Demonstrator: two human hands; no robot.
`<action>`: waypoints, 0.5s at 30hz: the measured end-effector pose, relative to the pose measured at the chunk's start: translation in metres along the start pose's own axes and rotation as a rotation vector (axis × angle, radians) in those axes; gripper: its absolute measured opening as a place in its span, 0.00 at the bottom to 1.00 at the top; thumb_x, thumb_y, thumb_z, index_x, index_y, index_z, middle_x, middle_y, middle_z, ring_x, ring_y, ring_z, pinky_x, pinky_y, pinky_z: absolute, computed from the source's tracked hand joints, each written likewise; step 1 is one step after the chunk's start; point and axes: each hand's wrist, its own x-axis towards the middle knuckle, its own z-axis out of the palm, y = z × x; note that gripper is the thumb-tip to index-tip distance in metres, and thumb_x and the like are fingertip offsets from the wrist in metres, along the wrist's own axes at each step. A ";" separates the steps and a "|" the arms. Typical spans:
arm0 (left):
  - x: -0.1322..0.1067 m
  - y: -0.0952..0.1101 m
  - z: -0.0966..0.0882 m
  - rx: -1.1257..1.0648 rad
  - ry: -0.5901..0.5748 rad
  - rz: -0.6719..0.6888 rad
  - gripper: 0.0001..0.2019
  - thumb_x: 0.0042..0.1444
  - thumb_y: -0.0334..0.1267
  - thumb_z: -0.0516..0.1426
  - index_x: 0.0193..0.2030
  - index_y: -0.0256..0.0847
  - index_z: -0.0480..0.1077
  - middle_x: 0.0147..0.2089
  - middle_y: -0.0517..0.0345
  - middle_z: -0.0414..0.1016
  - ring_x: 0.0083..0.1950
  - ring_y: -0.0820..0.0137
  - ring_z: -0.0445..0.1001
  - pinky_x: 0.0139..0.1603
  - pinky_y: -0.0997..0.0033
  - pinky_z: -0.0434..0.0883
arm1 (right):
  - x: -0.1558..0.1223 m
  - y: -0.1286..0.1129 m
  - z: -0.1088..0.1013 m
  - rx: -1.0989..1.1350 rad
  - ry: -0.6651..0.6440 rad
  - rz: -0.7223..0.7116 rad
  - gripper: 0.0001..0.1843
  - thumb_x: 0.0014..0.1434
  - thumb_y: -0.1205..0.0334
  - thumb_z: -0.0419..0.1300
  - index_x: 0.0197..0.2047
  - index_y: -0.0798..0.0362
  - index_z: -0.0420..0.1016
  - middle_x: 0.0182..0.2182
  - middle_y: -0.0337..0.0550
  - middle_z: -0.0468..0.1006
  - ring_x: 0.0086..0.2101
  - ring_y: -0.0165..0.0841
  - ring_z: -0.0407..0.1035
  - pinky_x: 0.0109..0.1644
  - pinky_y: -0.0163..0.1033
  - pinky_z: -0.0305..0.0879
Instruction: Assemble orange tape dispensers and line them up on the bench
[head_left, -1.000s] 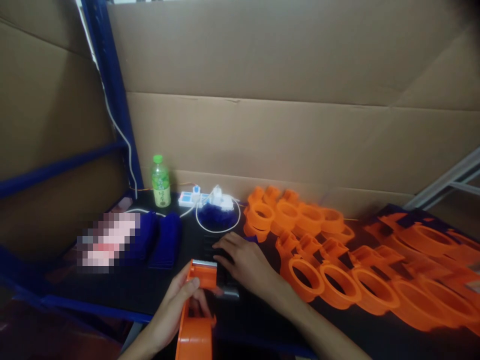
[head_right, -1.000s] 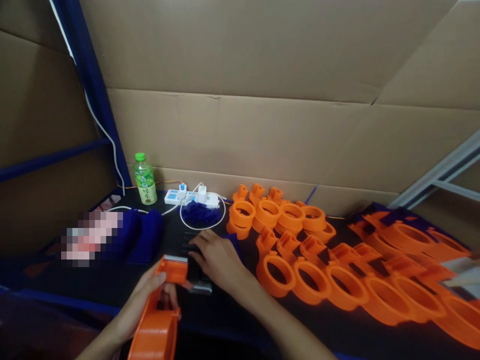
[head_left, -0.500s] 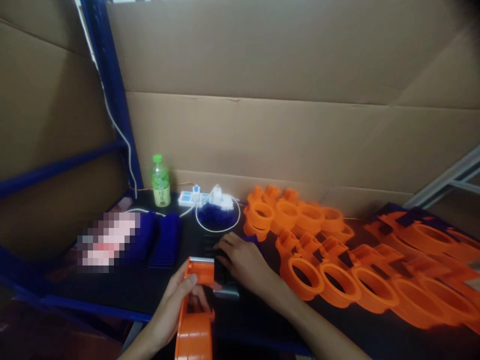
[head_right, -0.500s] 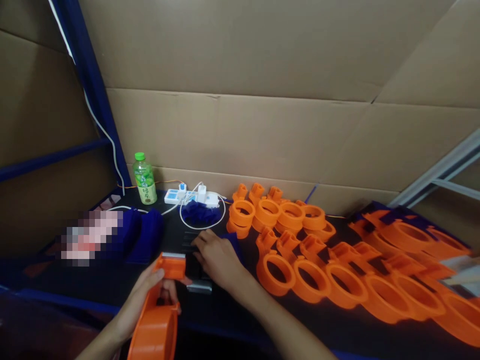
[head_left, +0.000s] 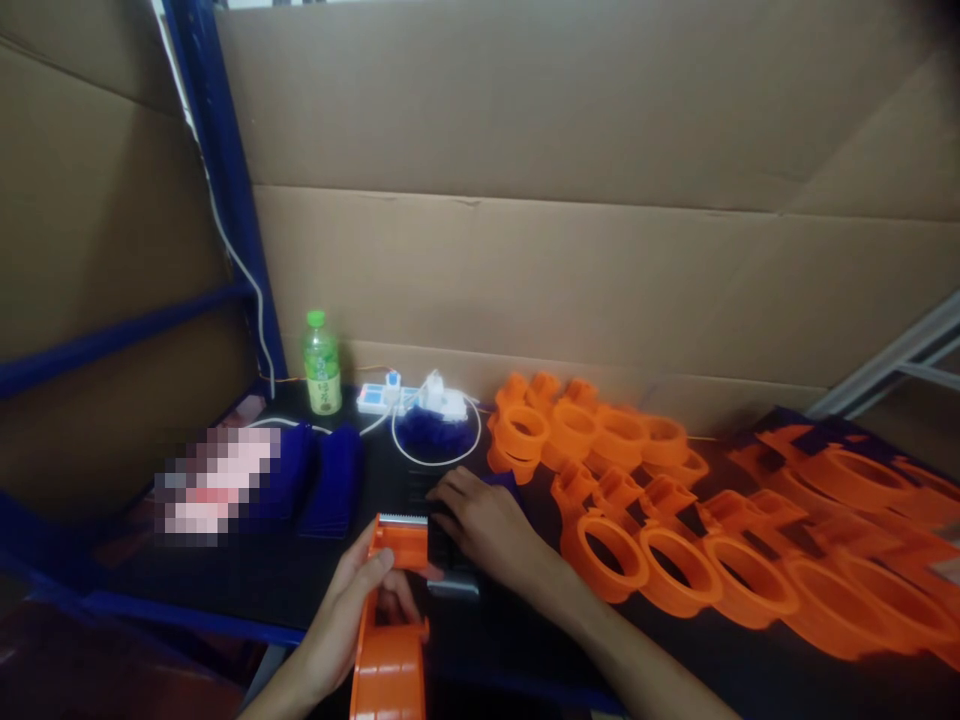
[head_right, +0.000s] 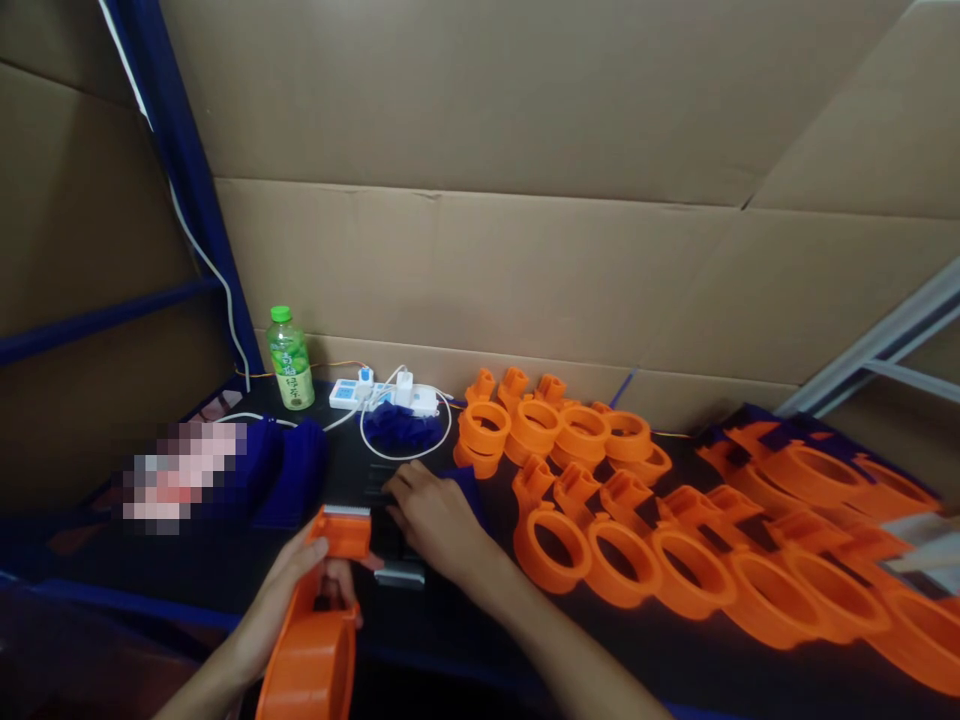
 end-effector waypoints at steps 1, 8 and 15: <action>0.001 -0.001 -0.001 -0.002 -0.003 0.003 0.22 0.60 0.48 0.56 0.55 0.36 0.65 0.36 0.45 0.84 0.26 0.65 0.80 0.23 0.74 0.66 | -0.001 -0.001 0.000 -0.001 -0.002 -0.004 0.10 0.64 0.66 0.56 0.48 0.52 0.73 0.45 0.47 0.73 0.44 0.35 0.69 0.42 0.36 0.67; 0.005 -0.002 -0.007 0.019 -0.031 0.007 0.21 0.60 0.50 0.56 0.53 0.36 0.66 0.40 0.41 0.84 0.26 0.64 0.79 0.22 0.72 0.67 | -0.005 0.006 -0.012 0.144 0.141 -0.026 0.11 0.65 0.61 0.56 0.49 0.52 0.73 0.46 0.47 0.74 0.45 0.35 0.69 0.47 0.39 0.69; 0.003 -0.002 -0.001 0.072 0.011 0.064 0.19 0.63 0.47 0.53 0.55 0.36 0.65 0.41 0.43 0.83 0.25 0.68 0.78 0.25 0.72 0.67 | -0.010 0.010 -0.032 0.455 0.176 -0.040 0.11 0.63 0.58 0.60 0.48 0.50 0.76 0.43 0.45 0.75 0.36 0.29 0.68 0.41 0.36 0.69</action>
